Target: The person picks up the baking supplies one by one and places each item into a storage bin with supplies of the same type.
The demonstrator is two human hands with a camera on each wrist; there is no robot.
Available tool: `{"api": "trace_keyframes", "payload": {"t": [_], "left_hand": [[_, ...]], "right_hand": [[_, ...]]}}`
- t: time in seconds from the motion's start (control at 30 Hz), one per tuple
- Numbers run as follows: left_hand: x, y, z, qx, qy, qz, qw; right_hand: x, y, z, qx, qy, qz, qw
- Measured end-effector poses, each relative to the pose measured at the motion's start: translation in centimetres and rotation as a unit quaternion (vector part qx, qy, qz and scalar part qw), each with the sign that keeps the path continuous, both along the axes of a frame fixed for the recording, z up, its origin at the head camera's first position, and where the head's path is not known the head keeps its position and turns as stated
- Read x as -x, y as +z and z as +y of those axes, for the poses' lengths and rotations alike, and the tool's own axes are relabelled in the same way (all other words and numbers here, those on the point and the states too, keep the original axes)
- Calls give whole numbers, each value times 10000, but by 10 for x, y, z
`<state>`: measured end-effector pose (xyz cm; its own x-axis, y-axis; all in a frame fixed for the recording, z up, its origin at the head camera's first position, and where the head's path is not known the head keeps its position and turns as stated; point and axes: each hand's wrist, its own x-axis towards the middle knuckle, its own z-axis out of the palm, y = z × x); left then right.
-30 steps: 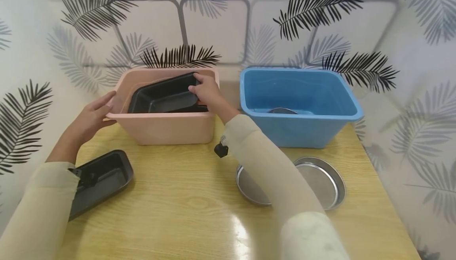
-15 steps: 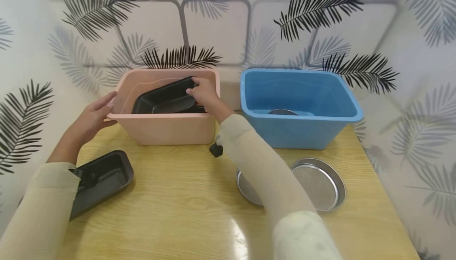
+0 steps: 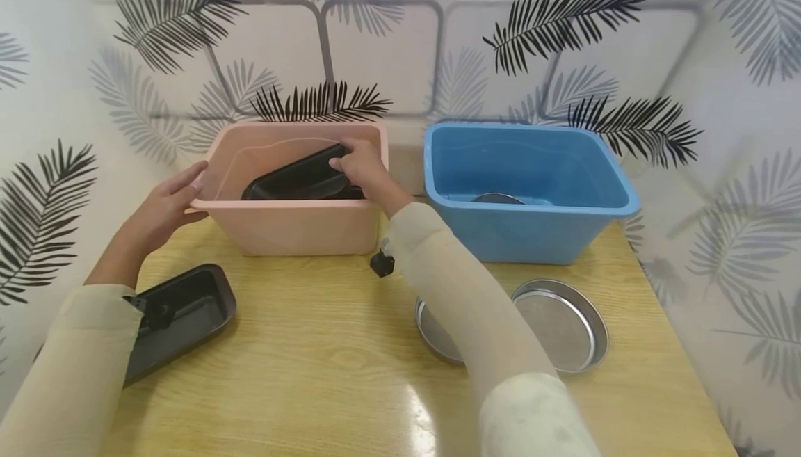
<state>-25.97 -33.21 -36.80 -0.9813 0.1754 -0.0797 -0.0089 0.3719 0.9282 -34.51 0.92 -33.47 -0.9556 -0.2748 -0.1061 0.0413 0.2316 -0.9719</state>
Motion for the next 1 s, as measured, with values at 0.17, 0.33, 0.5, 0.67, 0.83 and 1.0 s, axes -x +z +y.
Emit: {"api": "trace_keyframes", "payload": {"t": [0.17, 0.33, 0.5, 0.67, 0.83, 1.0], "left_hand": [[0, 0, 1, 35, 14, 7, 10000], [1, -1, 1, 13, 16, -10, 10000], [0, -1, 0, -11, 2, -19, 10000], [0, -1, 0, -40, 12, -26, 10000], [2, -3, -1, -85, 13, -79, 9999], [2, -3, -2, -72, -4, -95, 9999]], "right_hand": [[0, 2, 2, -435, -174, 336, 9983], [-1, 4, 4, -552, -120, 392, 9976], [-5, 7, 7, -652, 108, 509, 9965], [-13, 9, 10, -441, 323, 649, 9964], [-28, 12, 11, -108, 568, 948, 9938], [-49, 16, 6, 13, 799, 1367, 9874]]}}
